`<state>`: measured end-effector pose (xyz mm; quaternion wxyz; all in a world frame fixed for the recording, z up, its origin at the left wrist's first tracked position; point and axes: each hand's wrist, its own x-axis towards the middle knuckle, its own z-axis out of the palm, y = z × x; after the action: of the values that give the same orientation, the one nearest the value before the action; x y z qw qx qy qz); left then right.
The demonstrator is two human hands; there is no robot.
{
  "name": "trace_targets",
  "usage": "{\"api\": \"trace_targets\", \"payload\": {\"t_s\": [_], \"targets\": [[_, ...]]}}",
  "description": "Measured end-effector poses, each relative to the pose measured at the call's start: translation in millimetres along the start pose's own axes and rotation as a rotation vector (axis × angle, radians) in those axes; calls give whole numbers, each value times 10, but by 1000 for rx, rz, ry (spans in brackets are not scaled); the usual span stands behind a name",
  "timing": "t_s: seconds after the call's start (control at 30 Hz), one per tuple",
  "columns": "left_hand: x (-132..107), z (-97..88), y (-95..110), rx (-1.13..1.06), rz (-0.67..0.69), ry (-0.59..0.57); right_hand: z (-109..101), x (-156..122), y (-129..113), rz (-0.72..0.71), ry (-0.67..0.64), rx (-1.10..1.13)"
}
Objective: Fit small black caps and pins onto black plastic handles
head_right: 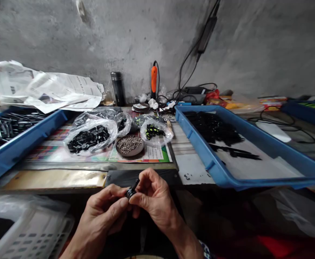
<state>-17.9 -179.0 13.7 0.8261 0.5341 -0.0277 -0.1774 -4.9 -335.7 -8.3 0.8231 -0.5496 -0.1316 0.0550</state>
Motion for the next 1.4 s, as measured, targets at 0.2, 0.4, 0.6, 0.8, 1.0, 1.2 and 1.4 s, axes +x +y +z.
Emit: {"api": "trace_targets", "payload": {"t_s": [0.2, 0.4, 0.6, 0.8, 1.0, 1.2, 1.4], "targets": [[-2, -36, -85, -85, -24, 118, 100, -49, -29, -396, 203, -621], [-16, -55, -124, -96, -10, 136, 154, -106, -85, -807, 183, -1205], [-41, -32, -110, -79, -19, 176, 177, -96, -113, -764, 179, -1241], [-47, -28, -125, -50, 6, 183, 187, -72, -120, -719, 206, -1246], [-27, -60, -116, -73, 22, 168, 195, -4, -80, -803, 243, -1329], [-27, -47, -93, -127, 40, 236, 196, 36, 4, -891, 246, -1423], [-40, -26, -38, -145, 18, 223, 256, 77, 51, -865, 344, -1294]]}}
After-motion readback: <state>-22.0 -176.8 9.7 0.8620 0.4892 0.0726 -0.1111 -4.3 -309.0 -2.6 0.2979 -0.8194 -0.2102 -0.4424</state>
